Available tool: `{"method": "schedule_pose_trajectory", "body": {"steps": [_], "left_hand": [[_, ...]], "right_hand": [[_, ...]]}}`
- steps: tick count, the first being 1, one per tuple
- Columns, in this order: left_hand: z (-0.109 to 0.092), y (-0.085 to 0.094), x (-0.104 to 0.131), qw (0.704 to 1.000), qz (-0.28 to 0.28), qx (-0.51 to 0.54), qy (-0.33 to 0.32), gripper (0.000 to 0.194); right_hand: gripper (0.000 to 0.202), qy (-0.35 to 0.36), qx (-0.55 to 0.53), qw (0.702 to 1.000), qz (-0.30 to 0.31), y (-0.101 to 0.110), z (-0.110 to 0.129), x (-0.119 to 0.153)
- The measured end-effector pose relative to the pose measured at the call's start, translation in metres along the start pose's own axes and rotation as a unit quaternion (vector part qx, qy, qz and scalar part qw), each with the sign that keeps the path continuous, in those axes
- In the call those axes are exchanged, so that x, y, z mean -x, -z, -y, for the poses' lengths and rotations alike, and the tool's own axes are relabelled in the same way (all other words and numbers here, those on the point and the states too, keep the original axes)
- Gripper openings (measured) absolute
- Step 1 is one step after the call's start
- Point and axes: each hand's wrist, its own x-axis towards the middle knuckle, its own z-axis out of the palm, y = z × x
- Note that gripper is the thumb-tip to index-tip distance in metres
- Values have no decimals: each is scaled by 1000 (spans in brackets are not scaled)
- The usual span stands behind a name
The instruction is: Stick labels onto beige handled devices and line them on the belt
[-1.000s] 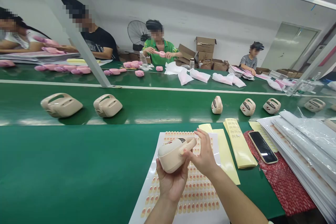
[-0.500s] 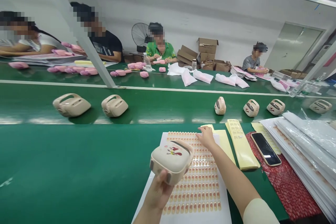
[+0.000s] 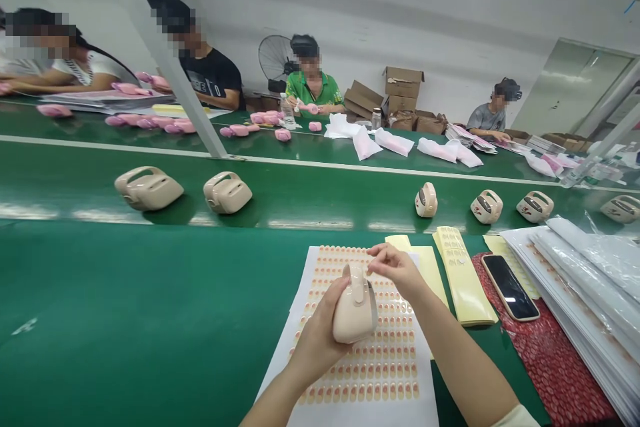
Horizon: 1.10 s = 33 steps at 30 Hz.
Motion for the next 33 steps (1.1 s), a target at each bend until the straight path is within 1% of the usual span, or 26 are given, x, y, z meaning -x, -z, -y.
{"method": "schedule_pose_trajectory", "body": {"steps": [2,3,7,9,12,15,17,20,23,27,31,33], "left_hand": [[1,4,-4,998,42,-42,-12,74],[1,5,-5,996,57,-66,-21,74],[4,8,-5,983,84,-138,-88,74],[11,10,-6,967,105,-188,-132,75],[20,12,-8,934,132,-274,-188,79],[21,11,-8,913,131,-319,-217,82],[16,8,-7,910,132,-326,-220,82],[6,3,-4,914,139,-325,-199,79],[1,0,-2,916,141,-326,-190,78],[1,-1,-2,915,144,-325,-193,79],[0,-2,-1,926,156,-292,-180,79],[0,-4,0,931,163,-273,-180,81]], "right_hand": [[17,35,-28,998,40,-3,15,14],[17,45,-28,997,48,-5,20,19],[16,45,-4,998,44,-6,26,30],[14,50,4,997,53,-4,25,31],[12,66,9,996,61,-2,24,32],[12,91,10,995,37,-3,21,36],[12,105,8,994,11,-6,18,39],[13,113,6,993,-24,-10,14,43],[13,124,13,991,-44,-12,13,45],[11,167,47,984,-37,-9,13,45],[8,248,92,964,-8,-2,11,47],[12,285,111,952,2,1,10,49]]}}
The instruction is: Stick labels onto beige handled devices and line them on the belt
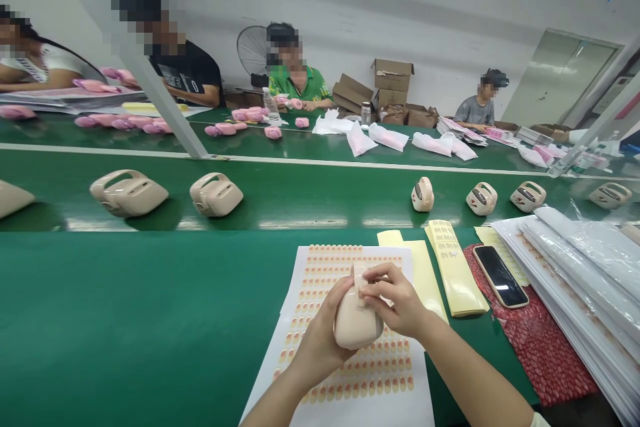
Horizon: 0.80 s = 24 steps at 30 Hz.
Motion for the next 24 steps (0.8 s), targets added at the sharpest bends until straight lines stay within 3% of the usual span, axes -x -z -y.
{"method": "schedule_pose_trajectory", "body": {"steps": [5,9,13,17,20,24], "left_hand": [[0,-2,0,1000,-4,18,-5,81],[3,-3,0,999,-1,38,-15,82],[0,-1,-2,999,-7,16,-44,81],[-7,2,-2,996,9,-41,-73,80],[-8,3,-1,993,14,-70,-90,84],[-7,4,1,992,5,-81,-100,88]], "right_hand": [[34,50,43,997,27,7,4,4],[41,43,36,997,56,11,6,5],[56,-65,-28,994,79,13,3,5],[83,-202,-153,960,119,7,-5,2],[81,-259,-260,924,111,-2,-8,1],[70,-279,-294,913,45,-12,-5,1]]}}
